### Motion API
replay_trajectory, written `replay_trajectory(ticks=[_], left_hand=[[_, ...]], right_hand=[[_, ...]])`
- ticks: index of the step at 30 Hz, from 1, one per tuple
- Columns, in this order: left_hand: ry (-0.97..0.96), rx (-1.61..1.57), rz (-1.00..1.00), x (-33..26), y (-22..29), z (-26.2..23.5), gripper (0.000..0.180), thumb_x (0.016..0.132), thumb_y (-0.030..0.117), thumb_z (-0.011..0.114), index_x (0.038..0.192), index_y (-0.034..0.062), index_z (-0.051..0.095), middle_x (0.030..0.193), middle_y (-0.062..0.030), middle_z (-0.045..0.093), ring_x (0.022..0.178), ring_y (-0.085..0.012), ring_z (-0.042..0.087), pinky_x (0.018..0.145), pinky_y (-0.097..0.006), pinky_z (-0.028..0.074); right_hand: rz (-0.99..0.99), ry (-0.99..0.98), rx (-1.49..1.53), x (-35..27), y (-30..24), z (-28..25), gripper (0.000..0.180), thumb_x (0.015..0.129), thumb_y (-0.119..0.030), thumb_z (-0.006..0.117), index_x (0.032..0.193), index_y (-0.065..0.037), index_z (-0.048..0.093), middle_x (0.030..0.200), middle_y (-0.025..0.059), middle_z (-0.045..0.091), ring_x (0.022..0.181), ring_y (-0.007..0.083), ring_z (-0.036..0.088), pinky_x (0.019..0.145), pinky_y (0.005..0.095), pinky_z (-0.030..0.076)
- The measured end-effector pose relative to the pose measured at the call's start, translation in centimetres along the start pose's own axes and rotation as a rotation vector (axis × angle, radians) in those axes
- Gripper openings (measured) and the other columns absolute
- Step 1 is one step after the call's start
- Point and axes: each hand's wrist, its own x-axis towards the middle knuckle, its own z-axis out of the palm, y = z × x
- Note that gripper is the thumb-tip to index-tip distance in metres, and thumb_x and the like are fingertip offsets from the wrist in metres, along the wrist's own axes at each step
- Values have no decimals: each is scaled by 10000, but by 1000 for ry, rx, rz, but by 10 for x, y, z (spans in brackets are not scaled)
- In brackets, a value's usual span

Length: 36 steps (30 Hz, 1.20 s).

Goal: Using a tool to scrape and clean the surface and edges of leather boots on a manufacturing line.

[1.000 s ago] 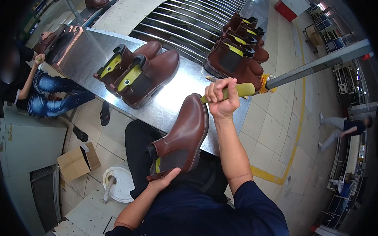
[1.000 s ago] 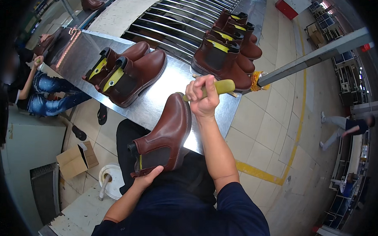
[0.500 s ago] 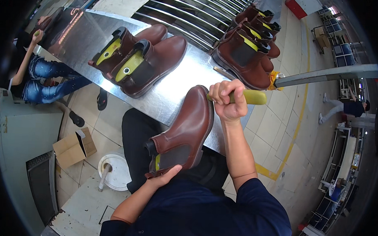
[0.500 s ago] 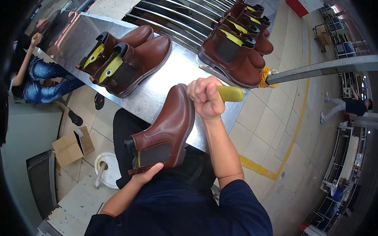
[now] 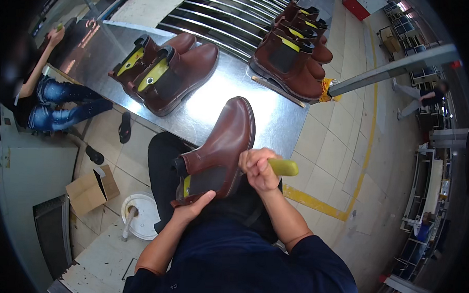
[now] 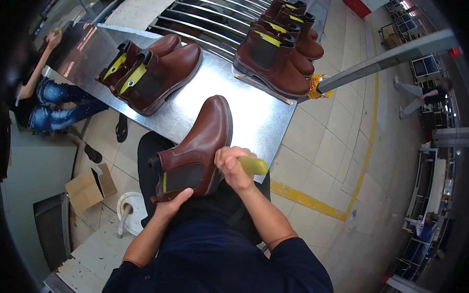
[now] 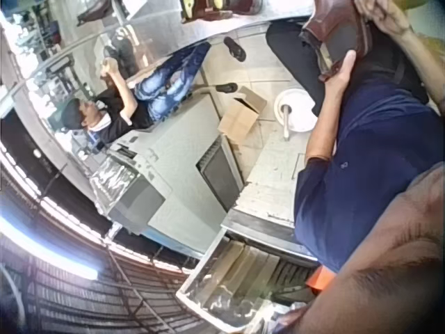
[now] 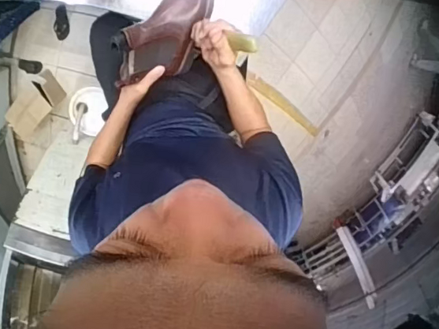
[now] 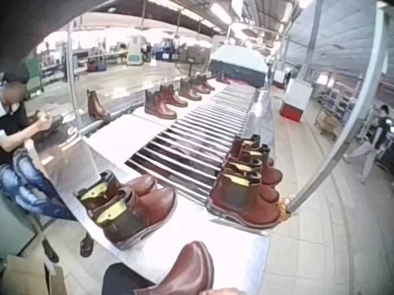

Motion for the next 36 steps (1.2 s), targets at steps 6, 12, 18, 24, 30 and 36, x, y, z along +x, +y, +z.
replay_trajectory(ticks=[6, 12, 18, 24, 30, 36], left_hand=[[6, 522, -5, -7, 16, -85, 515, 789, 140, 882, 1226, -1, 649, 1120, -115, 725, 1022, -185, 681, 906, -332, 545], [-132, 718, 593, 0, 34, -118, 713, 680, -13, 825, 1357, -10, 600, 1396, -194, 626, 1332, -333, 584, 1146, -425, 422], [-51, 710, 513, 0, 11, -122, 590, 811, 62, 789, 1365, 4, 595, 1425, -223, 599, 1377, -350, 537, 1174, -481, 387], [-68, 741, 483, 11, 14, -136, 644, 743, 96, 845, 1338, 1, 616, 1398, -212, 623, 1354, -359, 563, 1147, -469, 433], [-81, 750, 500, 19, 26, -138, 639, 705, 111, 877, 1286, -20, 644, 1329, -225, 668, 1242, -343, 652, 1070, -444, 506], [233, 337, 175, -10, -6, -136, 634, 738, 142, 903, 1286, -15, 626, 1168, -112, 707, 1062, -228, 689, 947, -364, 557]], right_hand=[[111, 363, -71, -19, -23, -1, 223, 1029, -181, 603, 1133, 16, 596, 661, 21, 476, 590, 142, 507, 597, 319, 468], [72, 632, -83, 4, -32, -20, 221, 1032, -200, 616, 1158, -19, 596, 657, 9, 467, 567, 126, 496, 554, 307, 468], [201, 646, 191, 15, -5, -26, 215, 1048, -285, 580, 1001, -76, 572, 569, -5, 394, 473, 136, 437, 479, 314, 415], [209, 648, 220, 15, 9, -27, 220, 1057, -278, 556, 955, -84, 559, 552, -8, 391, 436, 127, 410, 430, 298, 382], [206, 633, 237, 32, 3, -26, 210, 1053, -266, 567, 955, -81, 558, 554, -5, 397, 437, 123, 407, 427, 288, 374], [270, 682, 95, 61, 12, -16, 195, 1029, -238, 623, 954, -72, 552, 576, 3, 415, 462, 120, 416, 447, 283, 371]])
